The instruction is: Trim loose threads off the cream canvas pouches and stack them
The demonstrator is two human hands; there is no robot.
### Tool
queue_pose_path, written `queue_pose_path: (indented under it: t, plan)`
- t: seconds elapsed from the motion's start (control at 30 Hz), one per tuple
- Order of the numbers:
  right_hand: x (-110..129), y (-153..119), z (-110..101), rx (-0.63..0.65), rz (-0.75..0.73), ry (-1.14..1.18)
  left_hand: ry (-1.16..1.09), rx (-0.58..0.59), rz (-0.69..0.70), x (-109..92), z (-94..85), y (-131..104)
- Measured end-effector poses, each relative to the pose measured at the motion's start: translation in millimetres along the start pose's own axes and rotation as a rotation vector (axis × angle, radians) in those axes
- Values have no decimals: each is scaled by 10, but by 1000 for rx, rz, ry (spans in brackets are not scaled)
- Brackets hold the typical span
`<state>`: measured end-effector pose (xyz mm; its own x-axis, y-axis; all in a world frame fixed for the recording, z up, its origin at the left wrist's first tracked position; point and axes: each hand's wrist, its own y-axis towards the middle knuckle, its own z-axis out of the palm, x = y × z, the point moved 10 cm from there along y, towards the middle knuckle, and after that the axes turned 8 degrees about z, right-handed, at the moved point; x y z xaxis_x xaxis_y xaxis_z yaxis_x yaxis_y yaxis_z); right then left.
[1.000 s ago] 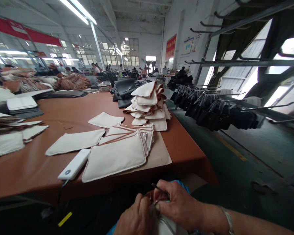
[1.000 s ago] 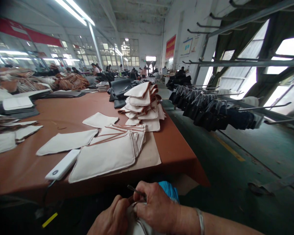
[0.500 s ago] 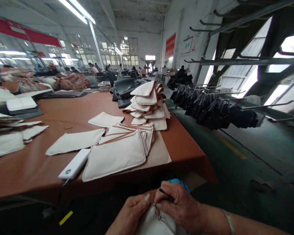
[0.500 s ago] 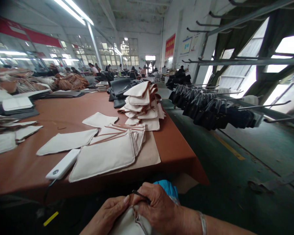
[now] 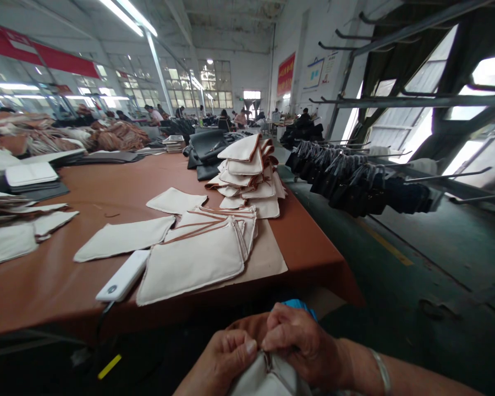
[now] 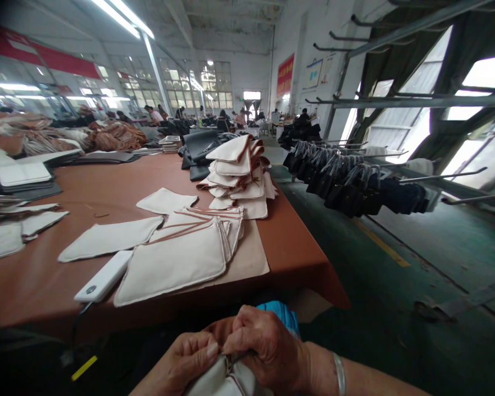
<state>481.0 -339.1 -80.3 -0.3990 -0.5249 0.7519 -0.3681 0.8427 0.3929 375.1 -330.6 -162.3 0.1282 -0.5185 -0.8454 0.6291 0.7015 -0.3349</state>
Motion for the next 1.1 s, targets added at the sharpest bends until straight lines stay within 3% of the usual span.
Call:
queue_pose_path:
  t: [0.1, 0.27, 0.5, 0.6, 0.67, 0.83, 0.9, 1.0, 1.1]
  plan:
    - [-4, -13, 3, 2, 1, -8, 97, -5, 67, -82, -29, -2]
    - [-19, -29, 37, 25, 19, -74, 281, 95, 108, -159, -9, 41]
    - [86, 3, 22, -3, -62, -145, 344, 49, 182, -383, 23, 100]
    - [126, 12, 20, 12, -73, -100, 369, 145, 223, -455, 125, 119]
    - [97, 52, -38, 24, 0, 20, 363, 182, 257, -507, 158, 110]
    - [-276, 168, -106, 156, 529, 403, 493, 117, 344, -654, 131, 65]
    - [-259, 242, -108, 230, 549, 355, 558, 103, 377, -710, 144, 53]
    - [-134, 357, -68, 326, 434, 214, 614, 118, 414, -762, 171, 58]
    - [-99, 393, -20, 338, 392, 195, 650, 97, 362, -727, 104, 93]
